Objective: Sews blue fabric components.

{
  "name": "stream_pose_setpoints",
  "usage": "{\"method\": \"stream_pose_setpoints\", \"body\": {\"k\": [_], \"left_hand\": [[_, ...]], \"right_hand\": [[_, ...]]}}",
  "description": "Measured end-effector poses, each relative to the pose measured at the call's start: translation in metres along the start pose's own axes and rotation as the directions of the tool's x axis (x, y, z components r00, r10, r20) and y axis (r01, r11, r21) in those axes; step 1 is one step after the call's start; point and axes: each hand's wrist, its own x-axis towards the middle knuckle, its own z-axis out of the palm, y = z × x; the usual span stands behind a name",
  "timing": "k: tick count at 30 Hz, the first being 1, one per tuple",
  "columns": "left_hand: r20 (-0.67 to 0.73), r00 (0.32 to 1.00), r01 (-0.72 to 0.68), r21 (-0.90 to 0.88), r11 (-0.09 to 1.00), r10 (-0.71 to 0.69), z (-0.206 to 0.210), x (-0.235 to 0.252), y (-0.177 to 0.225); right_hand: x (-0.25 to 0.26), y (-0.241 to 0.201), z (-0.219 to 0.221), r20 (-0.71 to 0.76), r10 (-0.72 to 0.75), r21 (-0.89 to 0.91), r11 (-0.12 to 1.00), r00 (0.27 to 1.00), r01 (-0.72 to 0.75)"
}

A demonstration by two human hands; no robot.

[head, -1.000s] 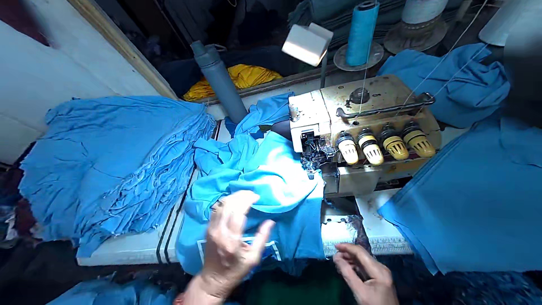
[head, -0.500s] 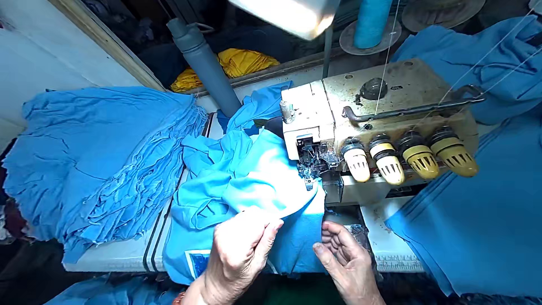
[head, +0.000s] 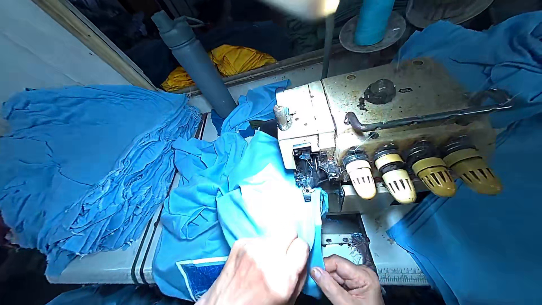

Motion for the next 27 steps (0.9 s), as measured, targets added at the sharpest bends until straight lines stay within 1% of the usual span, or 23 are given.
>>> {"method": "stream_pose_setpoints", "body": {"k": [1,3,5,7,8,10,12,14,17,20,23,25,27], "left_hand": [[-0.041,0.999,-0.012,0.028,1.0,0.013,0.007,0.006,-0.003],[-0.077,0.997,-0.01,0.056,0.998,0.015,0.015,0.02,-0.008],[-0.082,0.996,0.038,0.056,0.998,-0.033,0.02,0.03,-0.012],[-0.082,0.992,0.102,0.071,0.992,-0.096,0.023,0.033,-0.015],[-0.083,0.989,0.129,0.082,0.988,-0.122,0.022,0.032,-0.015],[-0.073,0.984,0.168,0.115,0.979,-0.16,0.019,0.024,-0.013],[-0.068,0.983,0.178,0.082,0.981,-0.172,0.014,0.011,-0.011],[-0.033,0.983,0.18,0.027,0.983,-0.179,0.007,0.002,-0.007],[-0.023,0.986,0.168,0.025,0.986,-0.167,0.004,0.003,0.002],[-0.116,0.987,0.124,0.082,0.989,-0.114,0.019,0.013,0.001],[-0.175,0.978,0.137,0.114,0.984,-0.116,0.03,0.028,0.0],[-0.172,0.975,0.162,0.134,0.978,-0.138,0.031,0.032,0.0],[-0.15,0.973,0.192,0.121,0.974,-0.173,0.029,0.024,0.001]], "right_hand": [[0.006,-0.001,0.002,-0.01,-0.019,-0.014,1.0,1.0,0.019],[0.021,0.001,0.005,-0.024,-0.08,-0.051,0.996,0.996,0.079],[0.035,0.008,0.008,-0.051,-0.172,-0.089,0.982,0.984,0.167],[0.044,0.01,0.009,-0.068,-0.218,-0.095,0.973,0.974,0.211],[0.044,0.009,0.008,-0.062,-0.209,-0.088,0.975,0.976,0.203],[0.037,0.0,0.003,-0.027,-0.121,-0.061,0.991,0.992,0.119],[0.026,-0.01,-0.003,0.012,-0.016,-0.081,0.997,1.0,0.017],[0.017,-0.014,-0.007,0.022,0.004,-0.096,0.995,1.0,-0.001],[0.016,-0.012,-0.009,0.022,-0.074,-0.144,0.987,0.997,0.076],[0.026,-0.001,-0.005,0.002,-0.213,-0.267,0.942,0.977,0.206],[0.044,0.011,-0.002,-0.015,-0.377,-0.345,0.871,0.926,0.349],[0.049,0.01,0.001,-0.017,-0.384,-0.311,0.879,0.923,0.361],[0.044,0.002,0.0,-0.012,-0.28,-0.219,0.937,0.96,0.271]]}}
